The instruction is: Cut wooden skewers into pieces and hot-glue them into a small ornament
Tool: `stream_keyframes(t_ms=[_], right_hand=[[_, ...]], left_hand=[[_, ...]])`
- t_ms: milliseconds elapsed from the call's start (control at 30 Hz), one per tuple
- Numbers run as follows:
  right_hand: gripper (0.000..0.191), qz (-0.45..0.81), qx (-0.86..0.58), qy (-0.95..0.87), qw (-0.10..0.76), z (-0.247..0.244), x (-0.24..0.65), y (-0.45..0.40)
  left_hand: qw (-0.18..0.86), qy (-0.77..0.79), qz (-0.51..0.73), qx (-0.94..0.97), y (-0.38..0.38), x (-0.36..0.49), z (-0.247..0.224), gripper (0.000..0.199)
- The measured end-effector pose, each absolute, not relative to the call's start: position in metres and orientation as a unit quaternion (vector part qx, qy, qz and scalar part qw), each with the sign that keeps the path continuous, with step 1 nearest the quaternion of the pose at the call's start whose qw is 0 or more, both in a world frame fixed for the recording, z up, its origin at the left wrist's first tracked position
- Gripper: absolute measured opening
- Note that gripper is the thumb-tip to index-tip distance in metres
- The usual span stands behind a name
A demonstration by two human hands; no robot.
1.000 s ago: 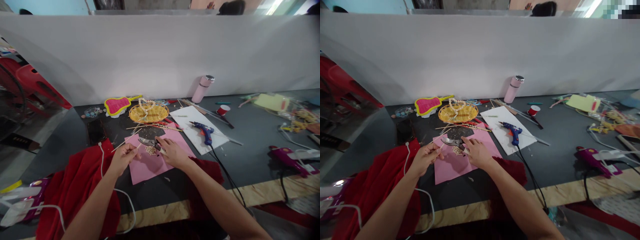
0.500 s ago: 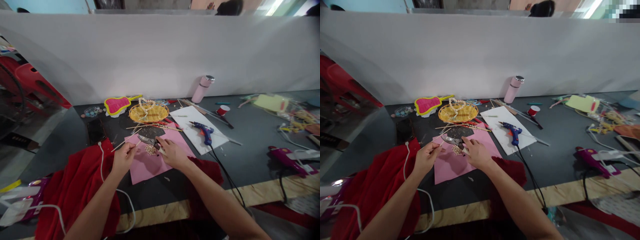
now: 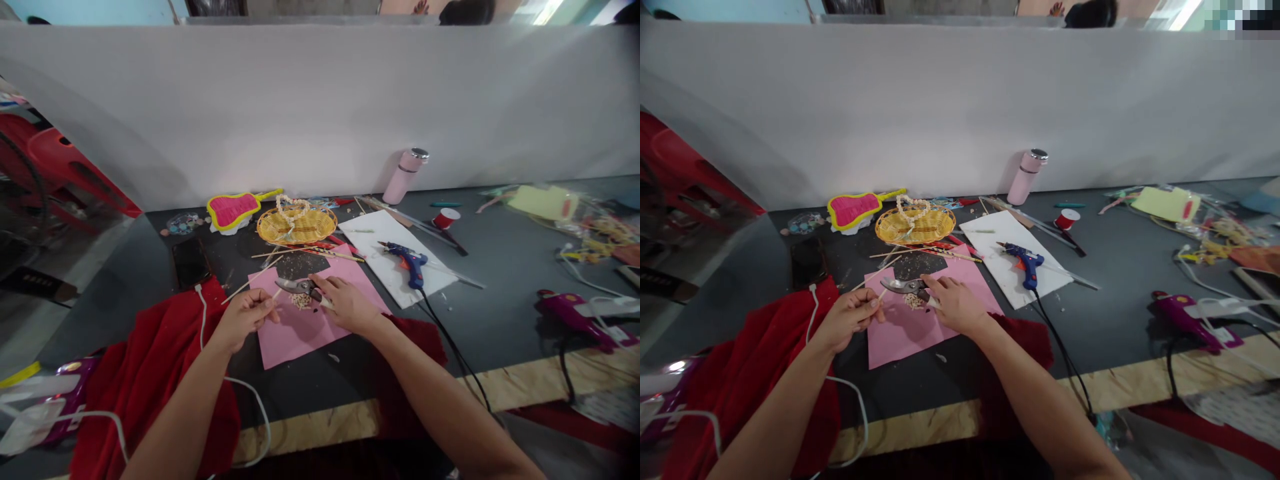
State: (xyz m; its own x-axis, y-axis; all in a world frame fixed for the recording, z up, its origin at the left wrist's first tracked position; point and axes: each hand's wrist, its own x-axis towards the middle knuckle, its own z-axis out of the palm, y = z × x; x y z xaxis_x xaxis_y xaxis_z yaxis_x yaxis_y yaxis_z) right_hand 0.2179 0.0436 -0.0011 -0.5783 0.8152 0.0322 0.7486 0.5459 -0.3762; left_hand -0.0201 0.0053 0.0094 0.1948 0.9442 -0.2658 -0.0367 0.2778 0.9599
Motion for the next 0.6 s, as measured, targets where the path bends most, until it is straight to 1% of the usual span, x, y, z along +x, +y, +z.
stream_keyframes(t_ms=[200, 333, 433, 500, 533, 600], right_hand=[[0.047, 0.160, -0.484, -0.857, 0.081, 0.001, 0.210, 0.038], [0.045, 0.142, -0.502, -0.849, 0.083, -0.003, 0.211, 0.038], [0.050, 0.129, -0.498, -0.852, 0.091, -0.006, 0.213, 0.041], [0.054, 0.128, -0.485, -0.860, 0.096, -0.008, 0.215, 0.043], [0.055, 0.131, -0.476, -0.864, 0.096, -0.008, 0.216, 0.044], [0.058, 0.140, -0.455, -0.874, 0.098, -0.009, 0.218, 0.045]], left_hand=[[0.581, 0.513, 0.423, 0.469, 0.006, -0.019, 0.006, 0.025], [0.469, 0.558, 0.440, 0.524, 0.006, -0.013, 0.002, 0.023], [0.375, 0.598, 0.445, 0.552, 0.005, -0.010, -0.001, 0.021], [0.338, 0.608, 0.444, 0.565, 0.003, -0.010, -0.001, 0.018], [0.336, 0.605, 0.441, 0.571, 0.003, -0.010, -0.001, 0.018], [0.368, 0.589, 0.436, 0.572, 0.003, -0.011, 0.001, 0.017]])
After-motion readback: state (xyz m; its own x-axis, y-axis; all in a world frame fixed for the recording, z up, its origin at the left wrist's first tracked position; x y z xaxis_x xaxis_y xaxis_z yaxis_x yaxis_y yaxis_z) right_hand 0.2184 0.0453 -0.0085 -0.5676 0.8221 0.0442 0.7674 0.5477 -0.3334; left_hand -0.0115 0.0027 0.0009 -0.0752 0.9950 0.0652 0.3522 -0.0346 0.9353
